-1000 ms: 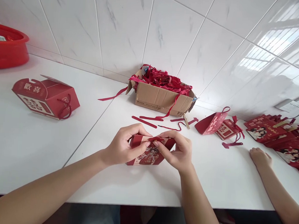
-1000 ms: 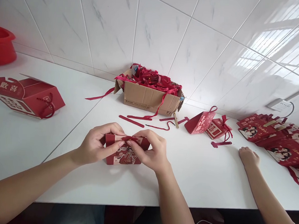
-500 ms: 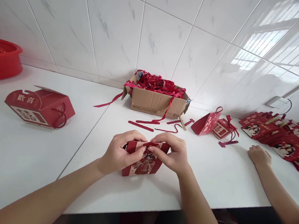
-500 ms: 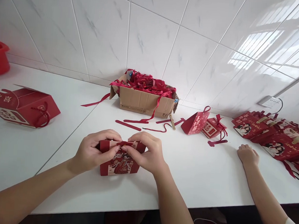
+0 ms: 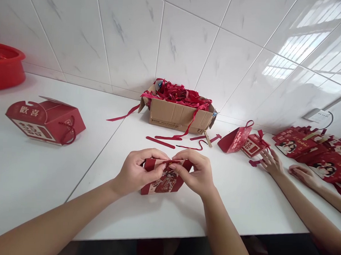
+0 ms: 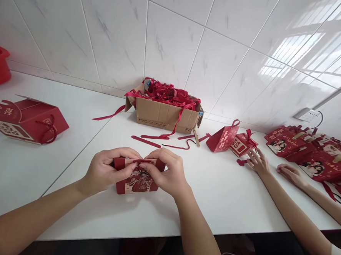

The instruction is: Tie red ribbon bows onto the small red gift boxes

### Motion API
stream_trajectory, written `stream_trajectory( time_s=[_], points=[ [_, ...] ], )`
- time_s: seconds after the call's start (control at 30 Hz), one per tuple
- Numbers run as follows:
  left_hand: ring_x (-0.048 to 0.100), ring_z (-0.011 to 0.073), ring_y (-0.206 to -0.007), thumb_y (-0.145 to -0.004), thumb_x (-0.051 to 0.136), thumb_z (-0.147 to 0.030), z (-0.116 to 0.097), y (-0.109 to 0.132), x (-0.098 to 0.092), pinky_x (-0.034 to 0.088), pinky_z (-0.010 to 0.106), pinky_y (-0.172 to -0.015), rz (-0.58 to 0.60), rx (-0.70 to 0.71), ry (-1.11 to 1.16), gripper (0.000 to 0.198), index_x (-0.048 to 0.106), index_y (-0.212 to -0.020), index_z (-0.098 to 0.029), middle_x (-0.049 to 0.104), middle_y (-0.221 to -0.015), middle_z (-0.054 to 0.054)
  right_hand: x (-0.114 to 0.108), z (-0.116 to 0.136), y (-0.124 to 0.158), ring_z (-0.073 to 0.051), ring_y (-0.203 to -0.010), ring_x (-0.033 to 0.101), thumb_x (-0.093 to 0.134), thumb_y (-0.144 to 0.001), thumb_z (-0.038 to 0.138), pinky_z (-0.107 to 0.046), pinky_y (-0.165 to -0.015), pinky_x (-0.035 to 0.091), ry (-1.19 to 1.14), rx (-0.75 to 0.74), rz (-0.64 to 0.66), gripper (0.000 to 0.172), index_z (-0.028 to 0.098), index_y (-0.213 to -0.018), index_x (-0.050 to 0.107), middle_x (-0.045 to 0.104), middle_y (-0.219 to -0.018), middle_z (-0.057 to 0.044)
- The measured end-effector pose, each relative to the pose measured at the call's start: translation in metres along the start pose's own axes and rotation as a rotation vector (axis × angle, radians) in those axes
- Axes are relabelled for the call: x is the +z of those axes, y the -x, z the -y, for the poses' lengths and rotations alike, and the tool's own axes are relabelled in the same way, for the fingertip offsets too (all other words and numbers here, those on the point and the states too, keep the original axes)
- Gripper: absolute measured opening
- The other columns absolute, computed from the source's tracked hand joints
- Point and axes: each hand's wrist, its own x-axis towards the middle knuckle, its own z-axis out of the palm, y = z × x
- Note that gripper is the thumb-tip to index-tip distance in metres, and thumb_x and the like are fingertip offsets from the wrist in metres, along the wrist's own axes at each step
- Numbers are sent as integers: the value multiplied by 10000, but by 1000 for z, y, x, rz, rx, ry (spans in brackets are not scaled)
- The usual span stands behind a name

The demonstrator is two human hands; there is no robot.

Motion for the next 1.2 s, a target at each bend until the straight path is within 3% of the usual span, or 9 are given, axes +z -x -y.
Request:
stream_trajectory(
  time_s=[0.1,0.5,0.8,0.9,0.97,1.03,1.1,1.2],
  points=[
    [682,124,-784,-776,613,-69,0,0,1,568,220,-736,3,-5,5,168,665,-863,-203,723,-850,-11,0,0,0,-133,-696,626,664,-808,169,-249,-590,520,5,-38,19,27,184,-818,643,682,-772,-37],
    [684,108,-770,-767,615,-75,-1,-1,1,568,189,-728,-14,18,-31,164,658,-870,-195,727,-858,-10,2,-2,4,-137,-747,621,542,-864,105,-265,-628,553,112,-195,64,193,199,-1009,626,640,-858,-63],
    [674,131,-763,-798,587,-106,-1,-1,2,560,237,-704,30,42,-70,129,630,-883,-193,709,-849,5,-1,0,2,-130,-696,631,588,-851,151,-241,-571,533,88,-140,63,88,193,-907,641,670,-813,-48],
    [642,155,-833,-792,607,-137,4,-1,4,537,285,-740,-114,85,-217,212,571,-990,-201,663,-917,26,0,-1,1,-105,-601,606,606,-846,164,-212,-520,500,133,-72,13,44,183,-863,642,664,-709,-12],
    [596,186,-902,-746,668,-165,7,-1,7,501,335,-782,-305,211,-383,317,530,-1027,-212,610,-959,42,1,-3,0,-95,-532,572,623,-835,171,-208,-487,477,211,-48,-112,24,172,-830,646,638,-630,5],
    [561,195,-886,-709,709,-182,8,1,11,449,362,-801,-379,345,-543,280,548,-934,-222,578,-909,31,4,-6,-1,-98,-504,559,634,-823,181,-213,-462,462,283,-35,-234,33,168,-799,652,633,-597,6],
    [545,174,-793,-727,709,-216,6,3,18,399,364,-787,-267,382,-632,144,571,-769,-223,574,-786,5,7,-8,-1,-104,-503,569,641,-816,196,-219,-455,463,327,-20,-299,49,172,-777,657,651,-603,-1],
    [529,166,-725,-761,695,-366,3,7,29,350,370,-746,-77,278,-640,218,593,-638,-218,598,-672,-4,11,-5,-1,-115,-516,589,645,-811,224,-233,-468,478,360,13,-326,76,181,-749,661,677,-624,-11]
  ],
)
